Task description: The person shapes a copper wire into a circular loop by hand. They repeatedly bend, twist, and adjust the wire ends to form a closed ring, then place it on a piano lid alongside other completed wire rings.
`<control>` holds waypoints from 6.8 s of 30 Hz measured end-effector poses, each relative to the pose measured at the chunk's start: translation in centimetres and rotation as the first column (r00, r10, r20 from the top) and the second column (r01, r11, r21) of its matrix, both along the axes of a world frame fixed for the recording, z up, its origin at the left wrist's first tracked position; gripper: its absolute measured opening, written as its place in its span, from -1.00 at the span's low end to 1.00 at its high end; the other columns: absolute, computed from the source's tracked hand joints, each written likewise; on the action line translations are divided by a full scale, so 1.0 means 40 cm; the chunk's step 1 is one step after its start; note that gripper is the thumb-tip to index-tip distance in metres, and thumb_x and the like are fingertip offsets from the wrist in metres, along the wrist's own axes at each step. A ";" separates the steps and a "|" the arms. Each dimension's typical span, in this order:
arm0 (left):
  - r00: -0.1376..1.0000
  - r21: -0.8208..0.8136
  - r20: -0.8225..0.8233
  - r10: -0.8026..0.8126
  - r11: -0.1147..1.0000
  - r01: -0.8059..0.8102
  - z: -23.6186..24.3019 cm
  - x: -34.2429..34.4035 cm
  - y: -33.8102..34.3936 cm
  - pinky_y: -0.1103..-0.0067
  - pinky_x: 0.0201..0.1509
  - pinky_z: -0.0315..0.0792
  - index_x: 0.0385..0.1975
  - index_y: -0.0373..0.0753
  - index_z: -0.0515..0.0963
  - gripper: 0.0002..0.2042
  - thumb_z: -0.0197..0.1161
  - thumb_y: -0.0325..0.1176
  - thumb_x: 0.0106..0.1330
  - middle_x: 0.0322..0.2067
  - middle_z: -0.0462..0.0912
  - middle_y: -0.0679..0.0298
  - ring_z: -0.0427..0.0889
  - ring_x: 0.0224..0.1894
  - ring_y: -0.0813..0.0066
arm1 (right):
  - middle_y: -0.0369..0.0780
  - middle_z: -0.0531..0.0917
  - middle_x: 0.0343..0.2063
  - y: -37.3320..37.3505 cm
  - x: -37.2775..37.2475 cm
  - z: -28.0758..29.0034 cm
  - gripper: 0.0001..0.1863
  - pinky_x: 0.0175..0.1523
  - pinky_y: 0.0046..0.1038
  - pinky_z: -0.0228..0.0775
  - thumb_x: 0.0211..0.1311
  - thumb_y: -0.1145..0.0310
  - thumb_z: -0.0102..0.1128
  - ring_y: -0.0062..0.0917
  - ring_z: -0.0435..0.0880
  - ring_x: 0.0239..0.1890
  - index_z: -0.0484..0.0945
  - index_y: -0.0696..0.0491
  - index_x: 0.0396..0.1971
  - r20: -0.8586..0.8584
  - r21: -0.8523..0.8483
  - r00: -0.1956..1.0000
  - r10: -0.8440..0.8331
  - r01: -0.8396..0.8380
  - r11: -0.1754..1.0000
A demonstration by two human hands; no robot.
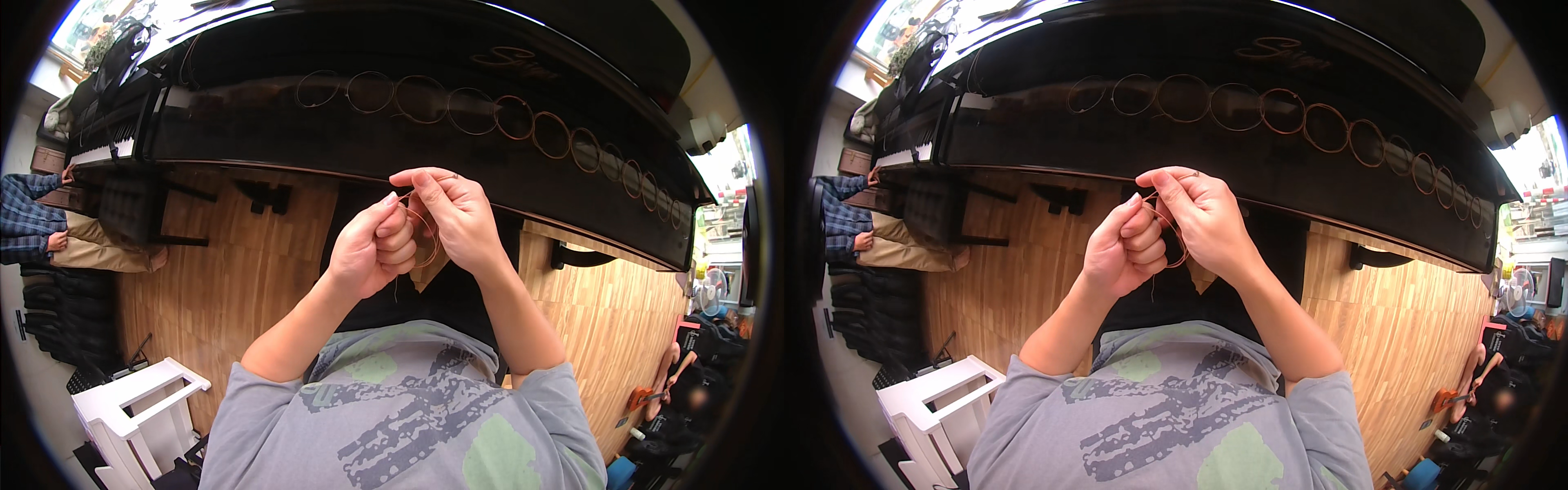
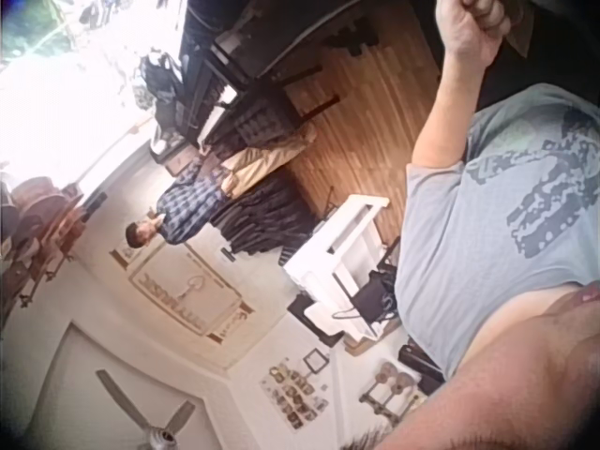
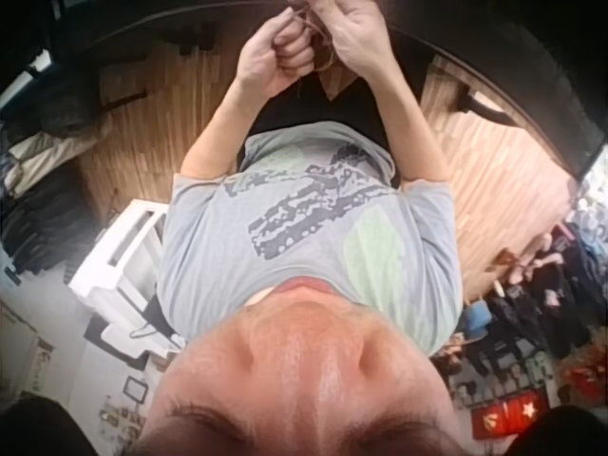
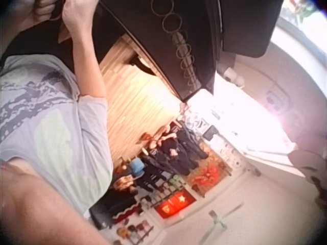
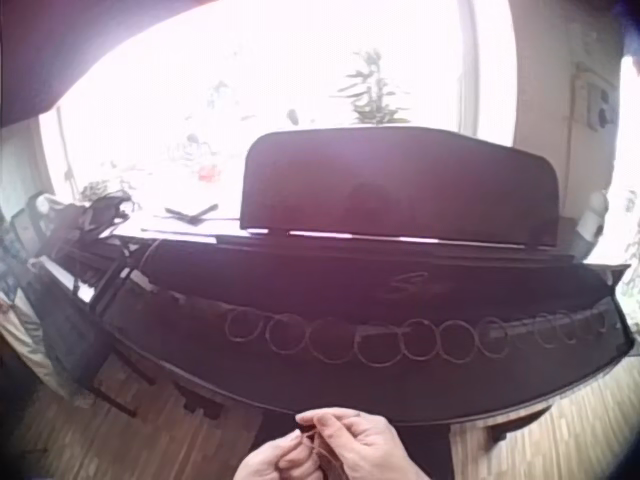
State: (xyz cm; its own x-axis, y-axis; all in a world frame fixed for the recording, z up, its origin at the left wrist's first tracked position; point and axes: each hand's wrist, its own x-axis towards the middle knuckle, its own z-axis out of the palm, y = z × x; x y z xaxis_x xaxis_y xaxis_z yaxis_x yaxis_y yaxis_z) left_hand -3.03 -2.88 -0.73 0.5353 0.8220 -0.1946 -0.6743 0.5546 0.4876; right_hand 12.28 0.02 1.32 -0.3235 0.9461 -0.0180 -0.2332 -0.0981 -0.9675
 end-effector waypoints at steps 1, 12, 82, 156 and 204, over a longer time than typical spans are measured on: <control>1.000 -0.021 -0.003 -0.008 1.000 0.008 0.000 0.000 -0.002 0.66 -0.70 -0.07 -0.71 -0.03 0.12 -0.57 -0.26 -0.11 0.50 -0.78 0.01 0.50 -0.05 -0.75 0.65 | -0.30 0.58 -0.50 -0.001 -0.003 -0.013 -0.69 -0.35 -0.69 0.36 0.41 0.24 0.01 -0.74 0.49 -0.48 0.63 0.17 -0.22 0.065 0.103 0.995 -0.073 0.066 0.993; 0.999 0.010 0.008 -0.052 0.999 0.052 0.000 -0.003 0.000 0.67 -0.69 -0.06 -0.69 -0.06 0.15 -0.58 -0.26 -0.13 0.50 -0.78 0.00 0.50 -0.05 -0.74 0.66 | -0.35 0.59 -0.47 -0.005 0.008 -0.024 -0.60 -0.31 -0.68 0.37 0.41 0.08 -0.03 -0.72 0.52 -0.39 0.63 0.10 -0.19 -0.065 -0.031 0.983 -0.172 0.170 0.985; 0.948 0.099 0.079 0.310 0.943 -0.316 0.008 0.019 0.021 0.61 -0.55 0.04 -0.65 -0.07 0.16 -0.68 -0.26 -0.27 0.43 -0.71 0.03 0.48 -0.01 -0.66 0.64 | -0.31 0.60 -0.39 -0.014 0.046 -0.025 -0.81 -0.20 -0.63 0.39 0.37 0.36 0.05 -0.72 0.52 -0.36 0.54 0.18 -0.22 -0.083 0.029 0.985 0.150 -0.148 0.989; 0.629 0.669 -0.551 0.549 0.741 -0.061 0.035 -0.003 0.047 0.68 -0.16 0.57 -0.18 -0.38 0.62 -0.82 0.20 -0.63 0.24 -0.28 0.68 0.15 0.67 -0.28 0.54 | -0.53 0.30 -0.71 0.025 0.017 -0.046 -0.74 -0.63 -0.72 -0.10 0.39 0.30 0.02 -0.91 0.13 -0.70 0.44 0.07 -0.52 -0.101 -0.069 0.991 -0.088 0.082 0.994; 0.398 0.723 -0.587 0.705 0.678 -0.135 0.054 0.003 0.046 0.84 -0.58 0.39 -0.26 -0.37 0.61 -0.88 0.27 -0.55 0.23 -0.50 0.65 0.32 0.51 -0.61 0.78 | -0.29 0.48 -0.25 -0.021 0.056 -0.016 -0.45 -0.14 -0.59 0.37 0.10 0.38 0.28 -0.66 0.49 -0.23 0.37 0.07 0.13 0.022 0.271 0.946 -0.322 0.304 0.913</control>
